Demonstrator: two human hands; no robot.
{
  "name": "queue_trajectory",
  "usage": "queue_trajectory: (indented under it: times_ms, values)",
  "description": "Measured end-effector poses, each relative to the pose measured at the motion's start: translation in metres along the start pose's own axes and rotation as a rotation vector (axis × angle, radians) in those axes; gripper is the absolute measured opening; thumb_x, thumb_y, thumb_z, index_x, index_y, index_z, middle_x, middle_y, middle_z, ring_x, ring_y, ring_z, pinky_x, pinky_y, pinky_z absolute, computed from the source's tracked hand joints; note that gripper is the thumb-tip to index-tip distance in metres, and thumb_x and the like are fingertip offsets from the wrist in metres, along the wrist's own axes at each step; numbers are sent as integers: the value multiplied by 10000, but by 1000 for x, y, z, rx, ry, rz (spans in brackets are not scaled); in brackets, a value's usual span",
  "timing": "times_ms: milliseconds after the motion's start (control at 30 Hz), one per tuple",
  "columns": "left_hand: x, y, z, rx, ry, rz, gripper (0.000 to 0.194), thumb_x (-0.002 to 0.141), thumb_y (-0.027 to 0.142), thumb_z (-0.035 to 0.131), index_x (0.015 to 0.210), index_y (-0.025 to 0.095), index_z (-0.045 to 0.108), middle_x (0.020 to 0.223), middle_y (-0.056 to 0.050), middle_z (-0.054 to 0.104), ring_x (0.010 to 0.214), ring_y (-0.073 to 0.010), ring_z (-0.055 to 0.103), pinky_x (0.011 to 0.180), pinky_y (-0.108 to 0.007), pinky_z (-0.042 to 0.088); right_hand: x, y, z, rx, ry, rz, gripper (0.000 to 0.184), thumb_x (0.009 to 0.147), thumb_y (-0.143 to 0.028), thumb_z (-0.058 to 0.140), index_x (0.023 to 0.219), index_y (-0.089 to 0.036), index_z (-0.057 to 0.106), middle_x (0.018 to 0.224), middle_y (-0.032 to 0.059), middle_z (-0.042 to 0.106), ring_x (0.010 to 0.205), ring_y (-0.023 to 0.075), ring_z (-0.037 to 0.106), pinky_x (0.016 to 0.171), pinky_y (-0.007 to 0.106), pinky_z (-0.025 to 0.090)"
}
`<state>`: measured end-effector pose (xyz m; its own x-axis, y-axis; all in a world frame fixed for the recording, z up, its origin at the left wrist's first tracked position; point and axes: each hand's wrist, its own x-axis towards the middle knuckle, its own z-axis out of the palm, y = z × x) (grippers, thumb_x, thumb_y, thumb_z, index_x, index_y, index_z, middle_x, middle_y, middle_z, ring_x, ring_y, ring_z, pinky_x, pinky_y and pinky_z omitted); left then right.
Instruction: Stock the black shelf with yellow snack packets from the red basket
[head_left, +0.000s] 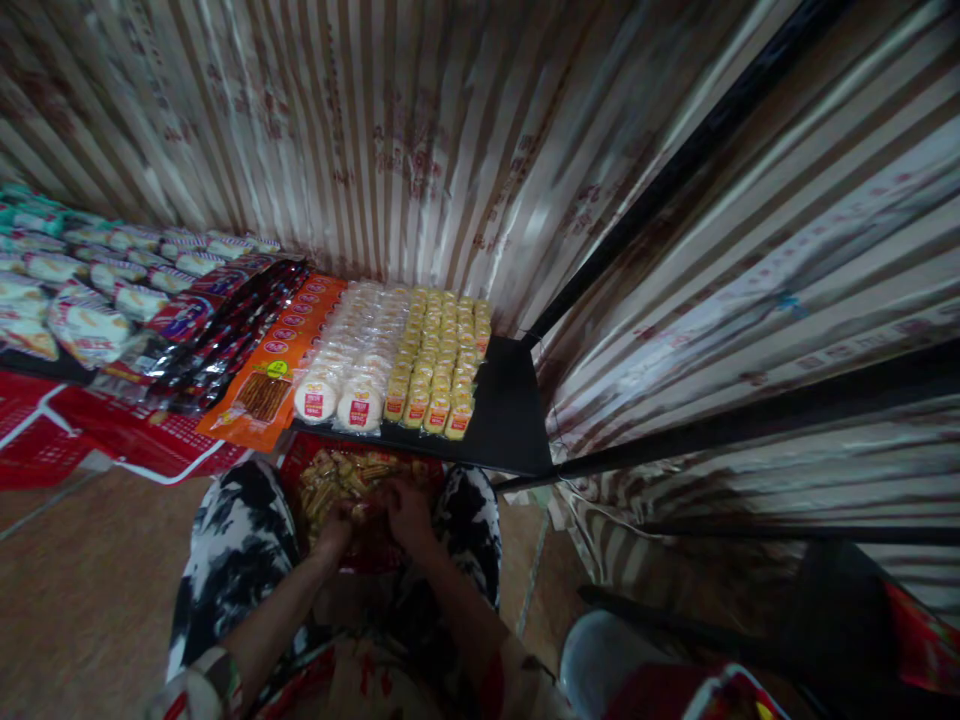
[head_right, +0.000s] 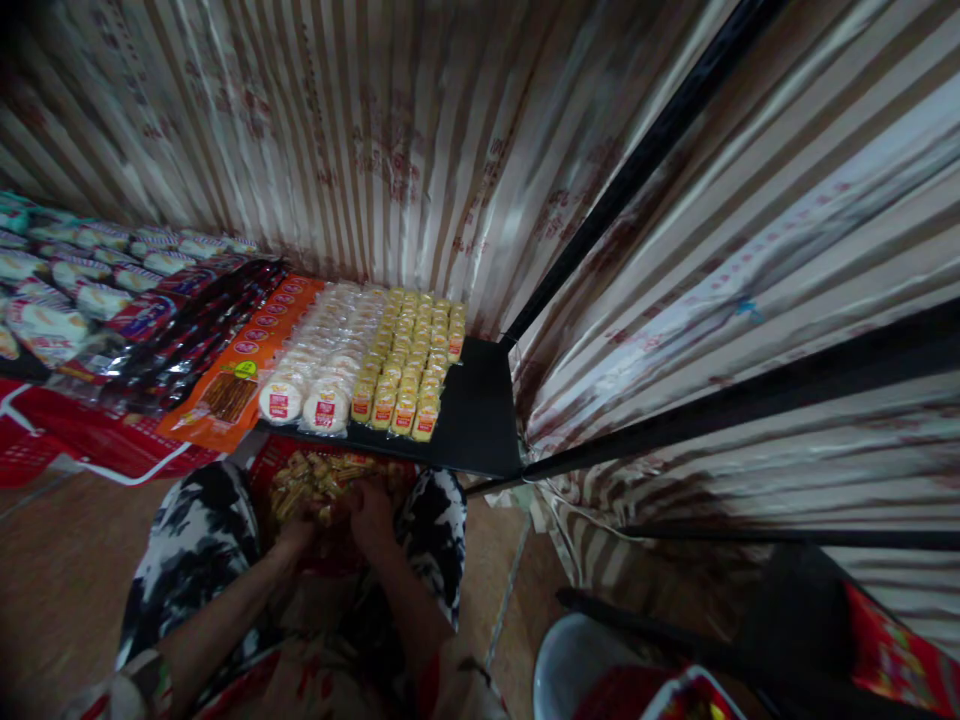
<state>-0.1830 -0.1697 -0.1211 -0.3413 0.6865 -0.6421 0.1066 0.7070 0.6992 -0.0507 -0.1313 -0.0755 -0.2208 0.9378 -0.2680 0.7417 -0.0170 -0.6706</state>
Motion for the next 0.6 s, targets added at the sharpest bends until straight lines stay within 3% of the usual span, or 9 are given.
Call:
queue_trajectory:
  times_ms: [133,300,467,600]
  values:
    - [-18,9,-7,-164,-39,-83,191,757,116,494,924,197,543,740,4,671,674,-151,660,604,-243,515,-12,-5,-5,103,202,-34,357,784,-135,477,1120,-141,598,1182,115,591,1145,212,512,1024,343,357]
    - [-35,30,8,-466,-86,-88,270,716,160,599,968,209,517,734,14,671,716,-166,669,680,-281,528,-28,-2,-9,355,274,20,467,786,-258,521,1237,-148,468,1271,123,538,1200,218,487,1025,377,371]
    - [-53,46,34,-517,-190,79,385,606,322,704,913,188,516,767,-11,677,715,-188,663,651,-292,523,-40,4,-32,660,401,45,466,761,-307,539,1192,-172,422,1156,118,617,1056,219,599,923,371,470]
    - [-69,66,48,-333,-221,217,373,626,404,655,911,198,532,705,-1,662,699,-189,648,592,-266,491,-47,11,-59,758,448,37,342,744,-326,549,1043,-182,468,996,98,671,903,211,656,812,327,525]
